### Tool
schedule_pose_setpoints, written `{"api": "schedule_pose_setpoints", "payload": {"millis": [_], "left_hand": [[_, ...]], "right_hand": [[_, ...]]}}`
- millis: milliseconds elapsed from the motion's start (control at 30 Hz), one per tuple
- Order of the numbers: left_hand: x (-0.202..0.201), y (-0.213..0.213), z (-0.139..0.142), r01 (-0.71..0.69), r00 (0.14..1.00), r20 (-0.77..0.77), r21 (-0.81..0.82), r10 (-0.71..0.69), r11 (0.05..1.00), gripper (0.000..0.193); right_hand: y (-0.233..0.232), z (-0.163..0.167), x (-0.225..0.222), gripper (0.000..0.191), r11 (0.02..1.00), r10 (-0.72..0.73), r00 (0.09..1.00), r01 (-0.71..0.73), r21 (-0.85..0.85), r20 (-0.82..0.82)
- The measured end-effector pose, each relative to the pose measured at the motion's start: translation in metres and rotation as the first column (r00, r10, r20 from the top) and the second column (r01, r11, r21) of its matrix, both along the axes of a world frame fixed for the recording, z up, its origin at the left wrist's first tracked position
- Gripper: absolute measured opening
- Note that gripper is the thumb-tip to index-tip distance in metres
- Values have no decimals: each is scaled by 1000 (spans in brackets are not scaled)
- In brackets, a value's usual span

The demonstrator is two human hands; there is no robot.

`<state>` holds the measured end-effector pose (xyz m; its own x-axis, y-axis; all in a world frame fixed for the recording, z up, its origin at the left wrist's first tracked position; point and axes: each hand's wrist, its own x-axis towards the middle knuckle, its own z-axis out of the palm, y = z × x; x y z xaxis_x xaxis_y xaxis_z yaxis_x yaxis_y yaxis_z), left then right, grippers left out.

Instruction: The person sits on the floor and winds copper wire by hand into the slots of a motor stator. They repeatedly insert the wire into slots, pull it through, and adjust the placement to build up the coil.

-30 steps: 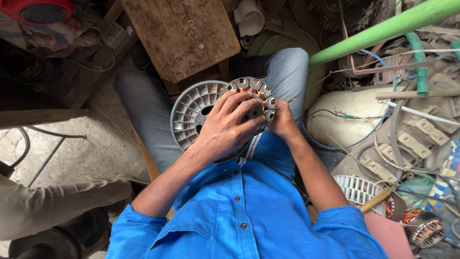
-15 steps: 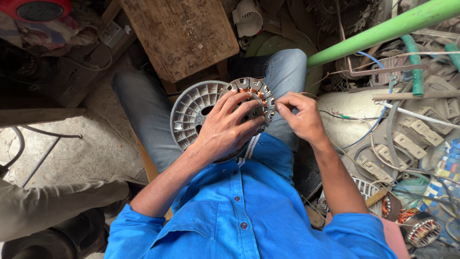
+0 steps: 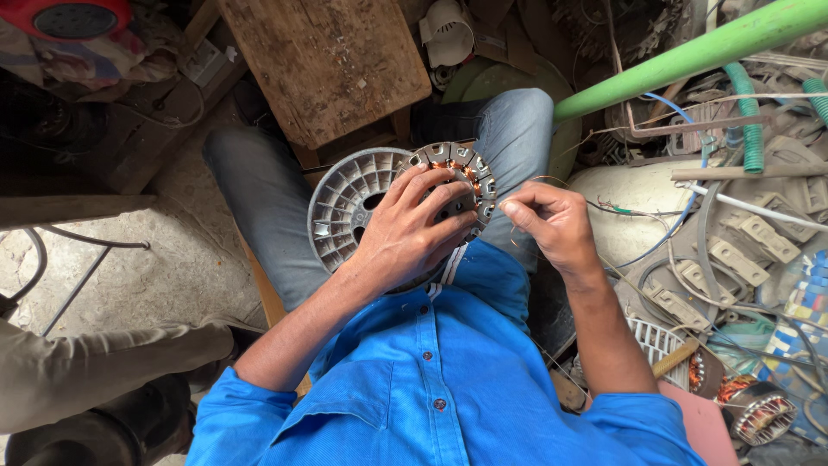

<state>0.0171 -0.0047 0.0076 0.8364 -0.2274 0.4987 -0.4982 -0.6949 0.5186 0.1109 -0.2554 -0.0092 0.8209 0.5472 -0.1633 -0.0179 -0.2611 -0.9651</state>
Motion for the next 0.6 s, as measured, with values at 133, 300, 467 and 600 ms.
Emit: {"api": "schedule_pose_setpoints", "payload": {"millis": [133,300,467,600], "left_hand": [[0,-1,-3,-14,1000,0,5,14,1000,26],[2,-1,-7,-31,995,-96,-47,27,998,39],[0,-1,-8,-18,994,-103,14,19,1000,45],[2,0,-9,-10,996,-89,28,12,1000,36]], "right_hand": [[17,14,-2,9,993,109,990,-104,-54,95],[32,22,-4,12,977,209,935,-210,-28,287],[22,22,-19,13,987,161,973,-157,-36,167],[12,16,-24,14,985,168,969,-157,-76,178]]}}
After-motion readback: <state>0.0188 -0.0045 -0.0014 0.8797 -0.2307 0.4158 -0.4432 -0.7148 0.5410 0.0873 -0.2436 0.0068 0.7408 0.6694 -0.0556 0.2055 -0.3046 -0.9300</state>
